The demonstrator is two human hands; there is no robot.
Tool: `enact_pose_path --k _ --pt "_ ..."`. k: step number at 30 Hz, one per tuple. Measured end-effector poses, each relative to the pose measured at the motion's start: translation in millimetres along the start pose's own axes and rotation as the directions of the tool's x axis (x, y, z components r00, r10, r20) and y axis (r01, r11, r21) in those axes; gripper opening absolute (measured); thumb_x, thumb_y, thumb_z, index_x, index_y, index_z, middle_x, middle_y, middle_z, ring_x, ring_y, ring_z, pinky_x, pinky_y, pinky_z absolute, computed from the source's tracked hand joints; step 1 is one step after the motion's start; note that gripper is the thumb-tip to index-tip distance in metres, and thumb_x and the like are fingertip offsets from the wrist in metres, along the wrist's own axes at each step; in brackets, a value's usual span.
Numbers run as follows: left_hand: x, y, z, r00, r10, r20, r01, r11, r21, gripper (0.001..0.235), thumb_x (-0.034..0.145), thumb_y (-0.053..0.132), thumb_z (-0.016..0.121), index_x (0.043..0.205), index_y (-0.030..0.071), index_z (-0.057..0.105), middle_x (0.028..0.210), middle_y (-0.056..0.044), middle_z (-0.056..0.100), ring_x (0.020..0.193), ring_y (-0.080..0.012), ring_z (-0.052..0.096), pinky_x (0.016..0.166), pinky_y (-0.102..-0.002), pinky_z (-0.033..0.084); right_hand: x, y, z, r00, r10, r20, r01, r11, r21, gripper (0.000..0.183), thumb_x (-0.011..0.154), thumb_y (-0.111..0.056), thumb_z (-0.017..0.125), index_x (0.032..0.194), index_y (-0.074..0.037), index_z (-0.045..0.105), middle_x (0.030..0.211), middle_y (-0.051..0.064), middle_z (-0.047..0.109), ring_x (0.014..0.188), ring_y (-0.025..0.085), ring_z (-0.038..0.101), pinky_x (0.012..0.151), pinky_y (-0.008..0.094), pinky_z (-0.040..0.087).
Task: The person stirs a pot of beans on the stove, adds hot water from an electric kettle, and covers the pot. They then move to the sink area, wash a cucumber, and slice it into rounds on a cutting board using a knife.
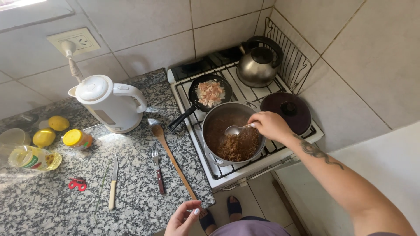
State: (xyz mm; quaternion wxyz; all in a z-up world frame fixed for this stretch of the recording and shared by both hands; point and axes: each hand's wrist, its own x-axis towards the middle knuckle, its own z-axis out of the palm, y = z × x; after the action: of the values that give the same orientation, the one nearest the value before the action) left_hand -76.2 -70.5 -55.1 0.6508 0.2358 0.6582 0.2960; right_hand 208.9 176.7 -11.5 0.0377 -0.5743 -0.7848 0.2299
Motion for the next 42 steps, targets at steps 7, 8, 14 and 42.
enact_pose_path --k 7,8,14,42 --pt "-1 12 5 1.000 0.013 0.015 -0.014 0.999 0.042 0.028 0.083 0.022 0.064 0.108 0.011 0.072 0.095 -0.003 0.072 0.085 -0.0119 0.064 0.083 -0.023 0.047 -42 -12 -20 0.949 0.309 0.065 -0.316 0.931 0.182 0.023 0.091 -0.019 0.049 0.100 -0.018 0.070 0.055 0.000 0.054 0.044 0.011 0.038 0.043 0.027 0.024" --pt "-3 16 5 1.000 0.000 0.023 -0.002 0.997 0.077 0.029 0.084 0.023 0.063 0.109 0.012 0.071 0.093 -0.002 0.071 0.082 -0.0119 0.062 0.081 -0.022 0.046 -48 -15 -23 0.936 0.343 0.075 -0.351 0.904 0.246 0.022 0.091 -0.019 0.051 0.100 -0.017 0.070 0.056 0.000 0.053 0.045 0.011 0.038 0.045 0.027 0.024" --pt "-1 23 9 0.998 0.039 0.049 -0.045 0.990 0.133 0.030 0.083 0.025 0.062 0.109 0.013 0.071 0.099 0.000 0.072 0.082 -0.0111 0.062 0.081 -0.021 0.047 -66 -8 -19 0.932 0.351 0.092 -0.360 0.866 0.348 0.023 0.092 -0.017 0.051 0.106 -0.017 0.069 0.059 0.000 0.054 0.046 0.011 0.034 0.046 0.026 0.023" --pt "-4 138 56 0.177 0.925 0.336 -0.598 -0.170 0.783 0.016 0.083 0.038 0.064 0.095 0.028 0.063 0.099 0.007 0.055 0.090 -0.0155 0.052 0.077 -0.033 0.031 -114 -25 12 0.900 0.254 -0.353 0.275 0.297 0.914 0.027 0.094 -0.023 0.050 0.092 0.001 0.063 0.076 0.015 0.066 0.059 0.020 0.060 0.054 0.028 0.049"
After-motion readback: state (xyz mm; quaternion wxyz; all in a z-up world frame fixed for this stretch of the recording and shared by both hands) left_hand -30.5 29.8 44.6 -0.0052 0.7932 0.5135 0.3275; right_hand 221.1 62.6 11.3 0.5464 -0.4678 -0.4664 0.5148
